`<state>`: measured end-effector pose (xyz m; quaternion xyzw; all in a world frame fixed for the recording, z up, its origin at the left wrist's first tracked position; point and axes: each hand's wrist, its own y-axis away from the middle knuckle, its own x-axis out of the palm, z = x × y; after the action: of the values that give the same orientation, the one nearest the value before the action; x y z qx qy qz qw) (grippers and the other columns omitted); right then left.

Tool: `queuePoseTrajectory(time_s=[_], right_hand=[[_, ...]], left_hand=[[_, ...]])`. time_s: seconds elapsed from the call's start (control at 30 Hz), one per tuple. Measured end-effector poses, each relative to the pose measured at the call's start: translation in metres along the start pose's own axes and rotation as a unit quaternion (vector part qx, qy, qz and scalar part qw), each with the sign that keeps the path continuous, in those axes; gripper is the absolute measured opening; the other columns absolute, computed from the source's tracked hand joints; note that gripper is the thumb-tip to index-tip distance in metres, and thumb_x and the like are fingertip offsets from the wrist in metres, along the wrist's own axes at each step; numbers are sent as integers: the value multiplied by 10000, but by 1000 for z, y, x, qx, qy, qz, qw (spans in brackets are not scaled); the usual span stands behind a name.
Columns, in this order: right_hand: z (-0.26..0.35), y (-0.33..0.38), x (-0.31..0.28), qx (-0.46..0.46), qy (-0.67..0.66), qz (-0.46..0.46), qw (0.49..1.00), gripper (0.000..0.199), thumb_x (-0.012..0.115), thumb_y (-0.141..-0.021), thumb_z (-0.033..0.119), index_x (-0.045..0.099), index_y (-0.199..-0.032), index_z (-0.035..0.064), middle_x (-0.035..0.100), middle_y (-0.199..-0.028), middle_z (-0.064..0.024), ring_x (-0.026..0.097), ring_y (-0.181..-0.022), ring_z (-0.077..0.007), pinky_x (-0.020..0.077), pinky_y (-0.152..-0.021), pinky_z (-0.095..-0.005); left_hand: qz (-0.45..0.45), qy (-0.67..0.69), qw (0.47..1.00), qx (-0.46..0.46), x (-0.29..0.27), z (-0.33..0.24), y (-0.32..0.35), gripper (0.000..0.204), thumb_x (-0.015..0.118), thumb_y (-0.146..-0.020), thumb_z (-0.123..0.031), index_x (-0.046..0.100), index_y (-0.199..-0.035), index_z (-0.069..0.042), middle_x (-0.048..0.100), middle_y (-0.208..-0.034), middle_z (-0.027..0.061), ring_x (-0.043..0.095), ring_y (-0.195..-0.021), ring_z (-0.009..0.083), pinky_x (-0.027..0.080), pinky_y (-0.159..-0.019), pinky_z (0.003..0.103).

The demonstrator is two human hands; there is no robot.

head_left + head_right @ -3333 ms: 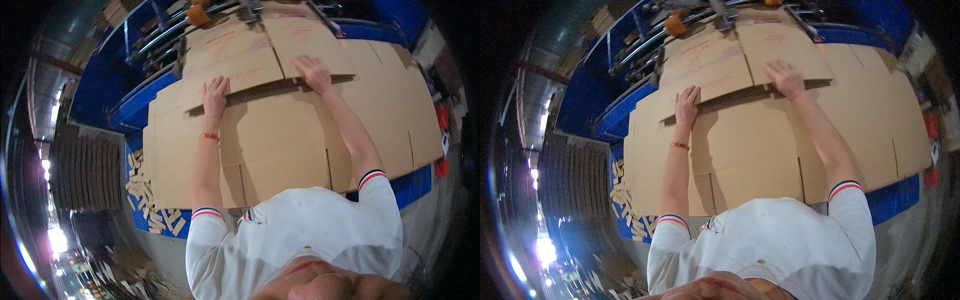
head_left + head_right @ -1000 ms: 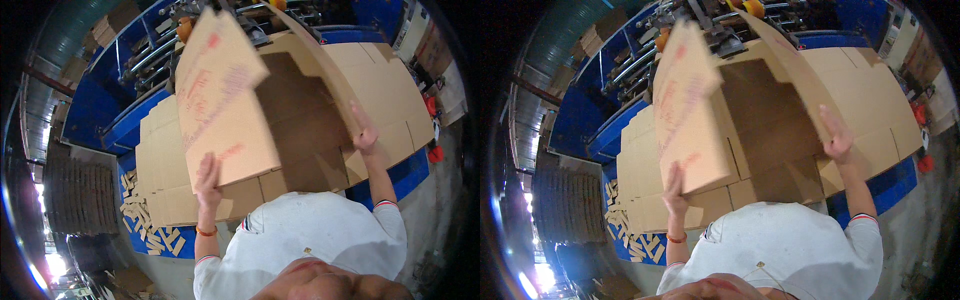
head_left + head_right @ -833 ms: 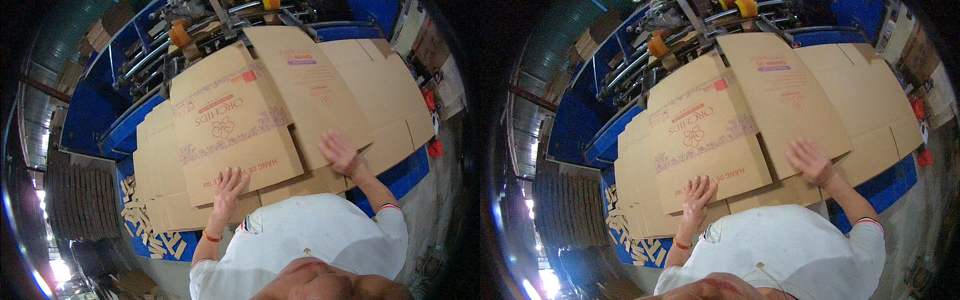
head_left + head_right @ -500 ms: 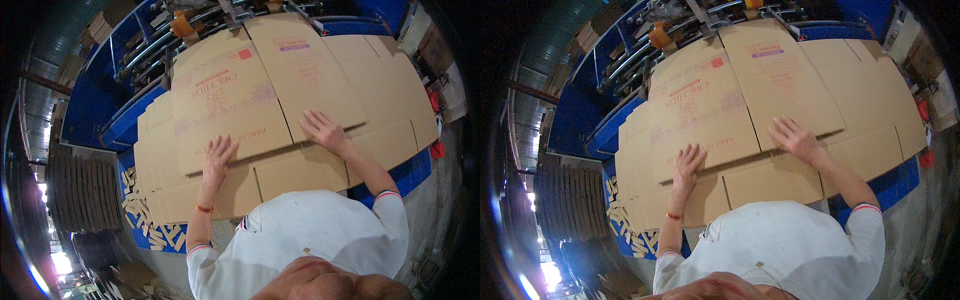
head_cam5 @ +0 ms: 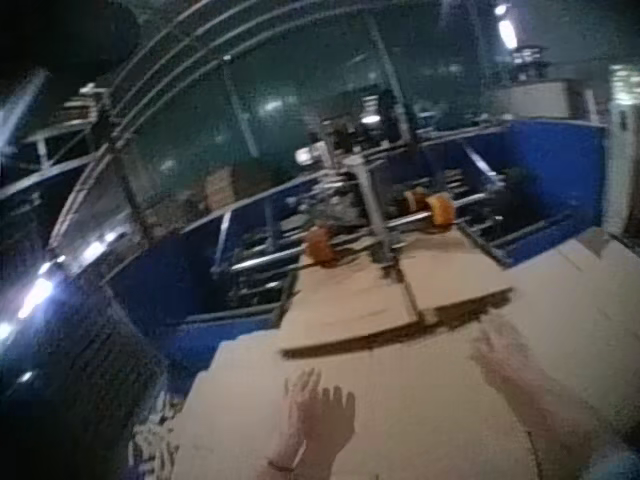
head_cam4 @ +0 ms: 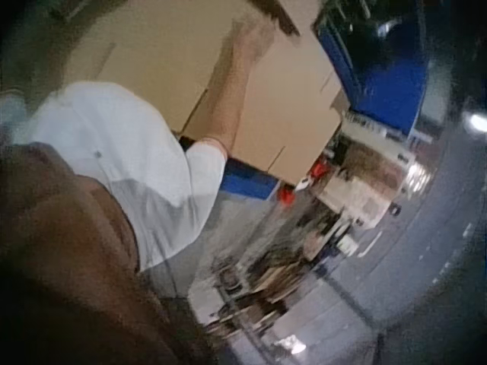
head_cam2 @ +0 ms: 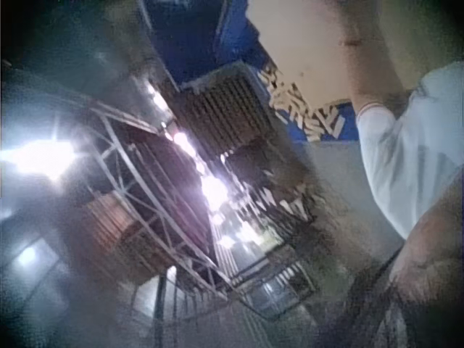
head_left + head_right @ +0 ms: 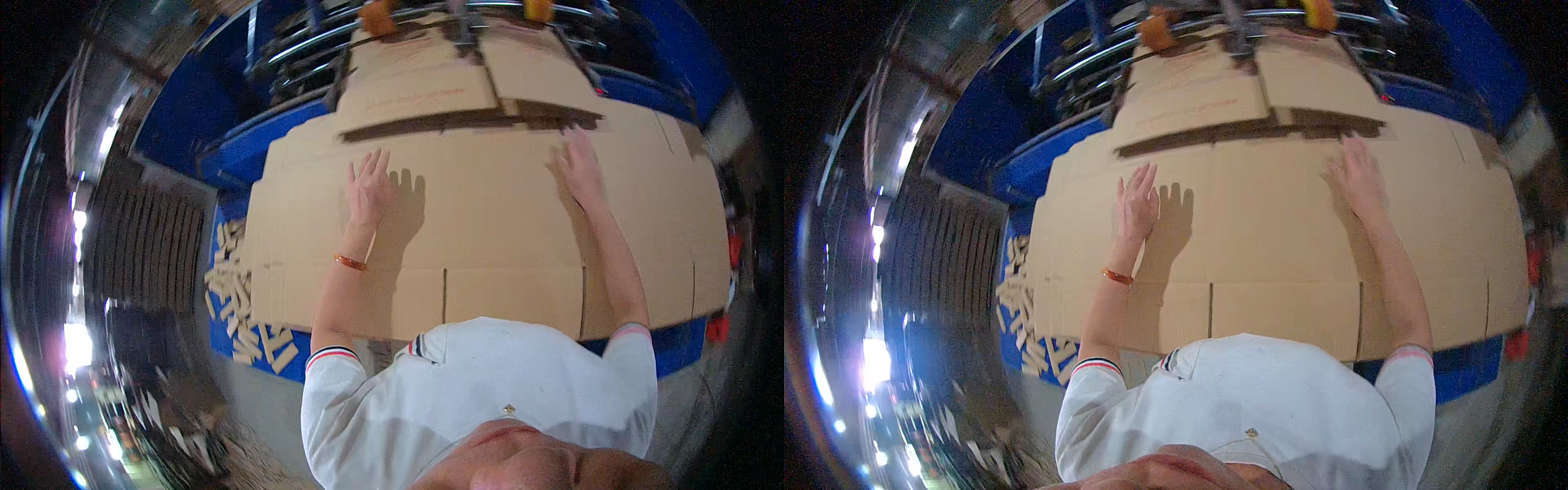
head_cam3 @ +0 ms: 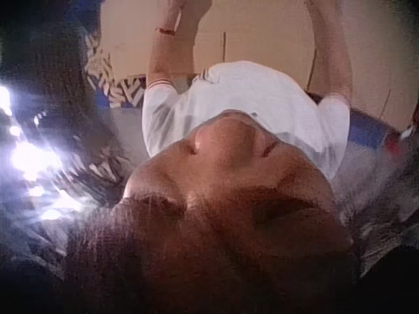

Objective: The person repeatedly picks up flat cardboard sheets, folds them into box shapes, and places them on a conveyor belt. The process is continuous and repetitive, with the person handling each box individually.

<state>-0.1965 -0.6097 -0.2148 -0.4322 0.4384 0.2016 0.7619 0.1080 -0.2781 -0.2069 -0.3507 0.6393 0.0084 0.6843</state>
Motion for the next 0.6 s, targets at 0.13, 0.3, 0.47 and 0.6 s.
queuePoseTrajectory(time_s=[0.13,0.3,0.47,0.6], right_hand=[[-14,62,-21,29,4,125,992,465,517,-928,273,463,-1325,37,336,-1459,-172,304,-1350,-337,264,-1106,-424],[-14,80,-35,13,1,118,993,456,486,-943,273,465,-1325,24,378,-1435,-175,324,-1341,-345,265,-1107,-426],[1,74,-39,16,26,110,993,439,487,-945,263,479,-1311,21,411,-1411,-178,335,-1333,-352,271,-1105,-424],[1,76,-38,35,21,109,993,423,481,-952,272,490,-1305,39,412,-1416,-157,339,-1333,-339,275,-1105,-429]], left_hand=[[-68,-42,955,-286,-20,79,82,486,528,-868,-236,462,-1298,-19,493,-1307,175,471,-1213,295,345,-1034,468],[-7,-117,889,-442,-43,167,134,350,558,-873,-322,641,-1007,-9,611,-1057,195,547,-1063,354,410,-950,439],[89,-58,872,-479,-62,185,119,427,643,-802,-429,667,-897,-13,652,-998,197,597,-1005,360,448,-899,449],[20,-51,868,-494,-75,200,113,546,720,-713,-493,680,-989,-24,665,-1010,194,626,-993,325,469,-865,456]])
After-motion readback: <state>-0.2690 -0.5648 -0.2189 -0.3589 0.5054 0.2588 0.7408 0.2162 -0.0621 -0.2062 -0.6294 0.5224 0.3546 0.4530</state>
